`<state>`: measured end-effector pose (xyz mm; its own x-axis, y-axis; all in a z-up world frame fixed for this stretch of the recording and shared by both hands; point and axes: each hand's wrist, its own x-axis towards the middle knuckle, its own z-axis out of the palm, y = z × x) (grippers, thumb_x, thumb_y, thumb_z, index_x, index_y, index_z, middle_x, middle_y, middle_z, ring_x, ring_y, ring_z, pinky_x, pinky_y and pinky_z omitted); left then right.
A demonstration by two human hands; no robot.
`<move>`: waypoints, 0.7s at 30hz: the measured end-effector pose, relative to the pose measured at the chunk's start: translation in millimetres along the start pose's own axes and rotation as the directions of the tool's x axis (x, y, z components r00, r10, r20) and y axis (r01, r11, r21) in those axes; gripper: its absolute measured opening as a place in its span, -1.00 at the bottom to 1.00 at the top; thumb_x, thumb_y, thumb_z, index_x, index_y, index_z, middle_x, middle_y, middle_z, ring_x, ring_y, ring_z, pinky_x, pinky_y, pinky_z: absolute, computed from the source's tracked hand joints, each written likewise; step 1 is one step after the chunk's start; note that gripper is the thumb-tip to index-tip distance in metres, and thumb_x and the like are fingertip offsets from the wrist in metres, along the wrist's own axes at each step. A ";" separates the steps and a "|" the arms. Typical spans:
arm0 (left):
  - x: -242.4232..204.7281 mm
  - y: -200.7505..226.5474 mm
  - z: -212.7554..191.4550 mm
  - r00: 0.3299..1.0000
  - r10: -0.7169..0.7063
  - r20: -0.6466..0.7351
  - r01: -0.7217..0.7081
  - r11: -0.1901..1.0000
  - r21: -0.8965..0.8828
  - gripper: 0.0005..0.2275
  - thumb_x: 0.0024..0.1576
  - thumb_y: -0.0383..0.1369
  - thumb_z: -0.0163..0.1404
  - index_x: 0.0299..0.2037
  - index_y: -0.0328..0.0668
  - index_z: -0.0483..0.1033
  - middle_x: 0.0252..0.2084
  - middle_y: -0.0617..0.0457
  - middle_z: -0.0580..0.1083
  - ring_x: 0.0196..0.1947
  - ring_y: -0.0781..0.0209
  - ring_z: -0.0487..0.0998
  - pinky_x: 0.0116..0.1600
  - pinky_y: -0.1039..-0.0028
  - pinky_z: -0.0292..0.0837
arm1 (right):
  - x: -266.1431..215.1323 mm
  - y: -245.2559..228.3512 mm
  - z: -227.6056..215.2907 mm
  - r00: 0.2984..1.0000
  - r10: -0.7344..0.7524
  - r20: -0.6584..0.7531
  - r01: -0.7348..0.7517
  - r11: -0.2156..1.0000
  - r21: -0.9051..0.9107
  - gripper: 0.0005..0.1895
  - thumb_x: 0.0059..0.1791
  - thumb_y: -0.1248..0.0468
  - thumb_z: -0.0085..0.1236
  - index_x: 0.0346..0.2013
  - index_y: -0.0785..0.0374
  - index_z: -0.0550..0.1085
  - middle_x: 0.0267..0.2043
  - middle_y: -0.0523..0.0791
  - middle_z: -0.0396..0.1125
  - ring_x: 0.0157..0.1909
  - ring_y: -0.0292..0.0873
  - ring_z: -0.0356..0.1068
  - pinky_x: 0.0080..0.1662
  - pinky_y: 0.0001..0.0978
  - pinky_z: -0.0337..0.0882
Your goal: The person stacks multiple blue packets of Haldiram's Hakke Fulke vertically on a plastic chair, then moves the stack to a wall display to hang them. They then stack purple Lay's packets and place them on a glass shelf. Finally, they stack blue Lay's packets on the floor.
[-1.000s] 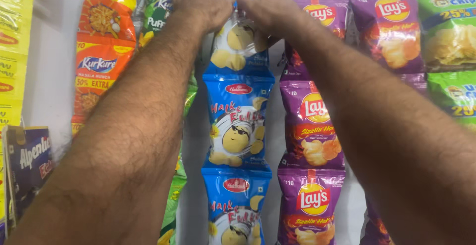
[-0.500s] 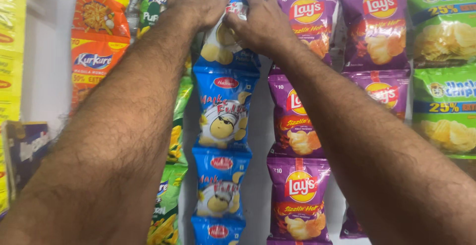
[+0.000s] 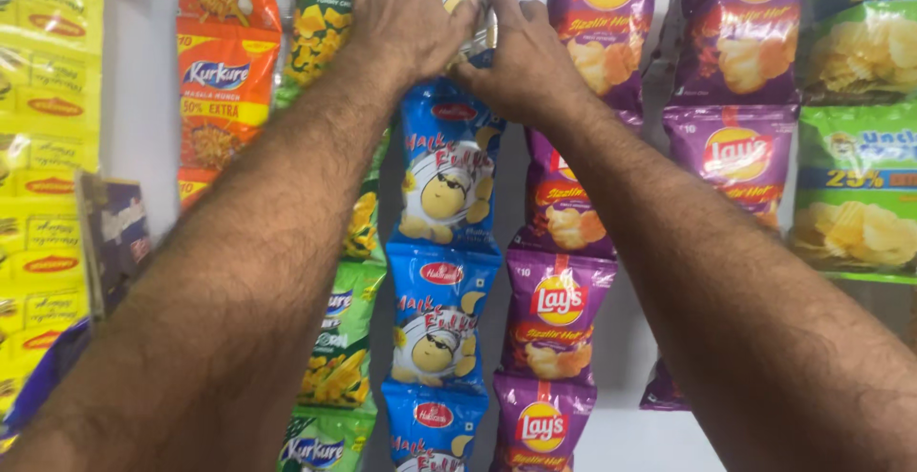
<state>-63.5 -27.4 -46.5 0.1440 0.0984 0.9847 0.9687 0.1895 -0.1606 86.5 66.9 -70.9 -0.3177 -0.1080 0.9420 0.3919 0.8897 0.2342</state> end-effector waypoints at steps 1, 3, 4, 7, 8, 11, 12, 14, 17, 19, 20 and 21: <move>-6.0 1.5 1.6 0.999 0.023 -0.025 -0.023 1.000 -0.005 -0.44 0.28 0.01 -0.01 0.42 -0.01 0.20 0.34 -0.28 0.23 0.33 -0.28 0.22 0.37 -0.12 0.07 | -4.5 -3.2 -0.4 1.000 -0.001 -0.001 0.001 1.000 -0.014 0.07 -0.08 0.03 0.41 0.51 0.11 -0.08 0.26 0.33 0.13 0.28 0.37 0.25 0.24 0.05 0.33; -19.8 1.3 5.1 0.994 0.079 -0.078 -0.080 0.997 -0.005 -0.41 0.26 -0.01 0.03 0.43 -0.04 0.18 0.34 -0.30 0.21 0.30 -0.30 0.23 0.35 -0.10 0.10 | -13.0 -9.7 -0.3 1.000 0.005 0.006 -0.005 0.999 -0.043 0.08 -0.10 0.03 0.42 0.51 0.10 -0.07 0.19 0.32 0.18 0.22 0.37 0.29 0.20 0.07 0.35; -27.6 1.1 6.6 0.988 0.112 -0.106 -0.113 0.994 0.000 -0.40 0.25 -0.03 0.06 0.43 -0.05 0.17 0.34 -0.30 0.20 0.30 -0.31 0.23 0.33 -0.10 0.10 | -17.0 -12.8 -0.6 1.000 0.013 0.013 -0.012 0.998 -0.059 0.07 -0.11 0.03 0.42 0.50 0.09 -0.05 0.17 0.31 0.21 0.19 0.37 0.31 0.19 0.09 0.36; -52.5 6.3 6.7 0.992 0.092 -0.089 -0.094 0.995 -0.020 -0.36 0.19 -0.06 0.11 0.44 -0.03 0.16 0.36 -0.29 0.17 0.29 -0.30 0.23 0.33 -0.08 0.14 | -31.7 -23.4 -4.6 0.998 0.024 0.049 -0.018 0.994 -0.110 -0.02 -0.07 0.05 0.38 0.50 0.07 0.01 0.10 0.29 0.26 0.13 0.36 0.36 0.15 0.15 0.36; -60.2 9.2 5.0 0.995 0.068 -0.069 -0.070 0.997 -0.032 -0.35 0.17 -0.07 0.13 0.44 0.00 0.16 0.36 -0.29 0.16 0.29 -0.29 0.22 0.33 -0.07 0.15 | -35.6 -26.8 -7.2 0.998 0.025 0.061 -0.017 0.992 -0.128 -0.06 -0.05 0.05 0.35 0.49 0.07 0.04 0.08 0.28 0.28 0.11 0.36 0.37 0.15 0.17 0.36; -78.5 18.9 -3.0 0.999 0.038 -0.032 -0.039 0.998 -0.048 -0.33 0.11 -0.09 0.17 0.41 0.00 0.18 0.33 -0.28 0.16 0.27 -0.28 0.18 0.24 -0.16 0.13 | -50.4 -36.0 -17.7 0.999 0.006 0.040 -0.003 0.996 -0.088 -0.17 -0.08 0.11 0.33 0.41 0.09 0.15 0.09 0.27 0.26 0.06 0.36 0.38 0.09 0.14 0.41; -82.8 21.1 -6.2 0.998 0.047 -0.052 -0.049 0.998 -0.044 -0.36 0.13 -0.09 0.17 0.39 -0.03 0.21 0.33 -0.26 0.17 0.29 -0.27 0.17 0.25 -0.16 0.13 | -55.2 -39.2 -20.4 1.000 0.007 0.011 -0.006 0.995 -0.100 -0.20 -0.07 0.10 0.33 0.38 0.10 0.17 0.09 0.26 0.26 0.05 0.35 0.39 0.06 0.16 0.42; -86.9 24.5 -14.2 0.994 0.065 -0.091 -0.070 0.996 -0.053 -0.41 0.17 -0.08 0.17 0.36 -0.07 0.27 0.34 -0.24 0.18 0.32 -0.24 0.16 0.28 -0.17 0.14 | -62.3 -46.2 -28.3 0.999 0.016 -0.041 -0.021 0.991 -0.135 -0.28 -0.05 0.09 0.33 0.33 0.13 0.22 0.08 0.24 0.26 0.02 0.34 0.40 0.00 0.18 0.42; -85.7 34.5 -24.5 0.983 0.104 -0.149 -0.118 0.989 -0.093 -0.45 0.15 -0.10 0.17 0.31 -0.08 0.34 0.30 -0.21 0.21 0.31 -0.23 0.18 0.28 -0.16 0.14 | -69.0 -53.4 -39.3 0.995 0.009 -0.097 -0.025 0.986 -0.165 -0.31 -0.06 0.09 0.33 0.29 0.15 0.27 0.05 0.24 0.27 0.04 0.35 0.39 -0.02 0.19 0.43; -80.3 45.8 -31.9 0.982 0.130 -0.136 -0.146 0.983 -0.109 -0.50 0.14 -0.13 0.16 0.24 -0.12 0.38 0.24 -0.21 0.25 0.28 -0.20 0.20 0.23 -0.17 0.16 | -73.7 -55.4 -47.0 0.993 0.018 -0.115 -0.035 0.988 -0.151 -0.36 -0.04 0.13 0.29 0.27 0.18 0.28 0.09 0.24 0.27 0.02 0.35 0.40 -0.03 0.18 0.43; -77.5 53.1 -35.4 0.981 0.144 -0.131 -0.160 0.980 -0.117 -0.53 0.14 -0.14 0.16 0.21 -0.13 0.41 0.20 -0.20 0.27 0.26 -0.19 0.21 0.20 -0.17 0.17 | -75.9 -55.4 -50.7 0.992 0.022 -0.125 -0.040 0.989 -0.144 -0.38 -0.04 0.15 0.26 0.27 0.19 0.28 0.11 0.25 0.27 0.01 0.34 0.40 -0.04 0.18 0.44; -76.7 61.0 -37.9 0.983 0.143 -0.116 -0.158 0.978 -0.133 -0.56 0.15 -0.14 0.15 0.18 -0.13 0.42 0.18 -0.19 0.30 0.25 -0.19 0.23 0.19 -0.15 0.21 | -79.1 -54.3 -55.2 0.992 0.044 -0.122 -0.061 0.988 -0.141 -0.41 -0.02 0.16 0.25 0.26 0.18 0.29 0.10 0.23 0.29 0.01 0.34 0.40 -0.04 0.18 0.43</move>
<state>-7.8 -60.4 -129.2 0.3038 0.0109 0.9527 0.9518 0.0401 -0.3040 138.0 2.6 -144.9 -0.1923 -0.1220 0.9737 0.5282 0.8234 0.2075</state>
